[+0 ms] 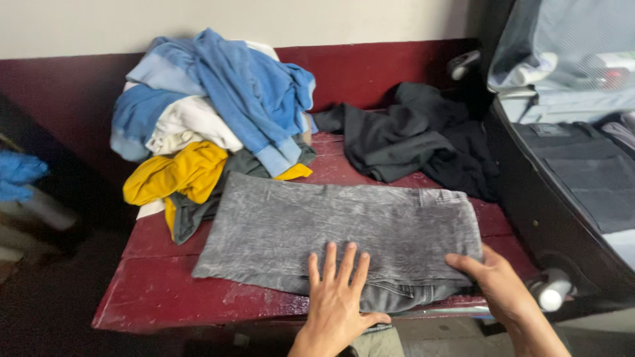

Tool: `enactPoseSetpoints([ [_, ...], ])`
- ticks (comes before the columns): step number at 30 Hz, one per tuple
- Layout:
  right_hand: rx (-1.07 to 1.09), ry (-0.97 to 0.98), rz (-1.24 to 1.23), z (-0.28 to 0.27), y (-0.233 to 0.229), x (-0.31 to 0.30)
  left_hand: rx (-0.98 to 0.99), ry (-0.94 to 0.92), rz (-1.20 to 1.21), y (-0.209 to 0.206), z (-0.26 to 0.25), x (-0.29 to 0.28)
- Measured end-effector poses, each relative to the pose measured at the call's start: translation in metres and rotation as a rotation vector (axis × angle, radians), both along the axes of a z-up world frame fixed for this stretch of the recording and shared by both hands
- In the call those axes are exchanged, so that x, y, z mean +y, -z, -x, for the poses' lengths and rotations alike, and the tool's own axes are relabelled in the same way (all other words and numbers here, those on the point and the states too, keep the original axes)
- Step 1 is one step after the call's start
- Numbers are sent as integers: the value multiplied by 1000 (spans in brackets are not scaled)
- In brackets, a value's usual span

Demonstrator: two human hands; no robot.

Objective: The person folds a pair of white pants, a pair of gray jeans, and a pair of black sweatpants, smoothing each one out by hand on a wooden surface before placing them into an open suitcase.

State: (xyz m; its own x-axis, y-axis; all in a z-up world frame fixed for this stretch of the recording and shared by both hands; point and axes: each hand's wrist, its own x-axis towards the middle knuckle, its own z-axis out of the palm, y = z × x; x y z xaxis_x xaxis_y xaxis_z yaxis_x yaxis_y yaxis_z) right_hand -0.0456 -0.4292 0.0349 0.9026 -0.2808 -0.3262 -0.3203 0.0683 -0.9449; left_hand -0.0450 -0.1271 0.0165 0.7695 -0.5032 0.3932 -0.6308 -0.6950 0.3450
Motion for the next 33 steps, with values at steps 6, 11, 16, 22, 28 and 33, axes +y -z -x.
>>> enactPoseSetpoints([
  [6,-225,-202,334,-17,-112,97,-90,-163,457,30,14,-9],
  [11,-606,-793,216,-92,-129,179,447,-718,1096,38,10,3],
  [16,-468,-629,773,-183,-50,189,682,-450,1801,22,5,53],
  [22,63,-777,648,-144,-14,113,1214,-598,1933,-14,17,95],
  [28,-273,-725,85,-124,-11,102,760,-660,1532,3,9,72],
  [33,-177,-723,641,-136,4,112,830,-650,1676,27,15,80],
])
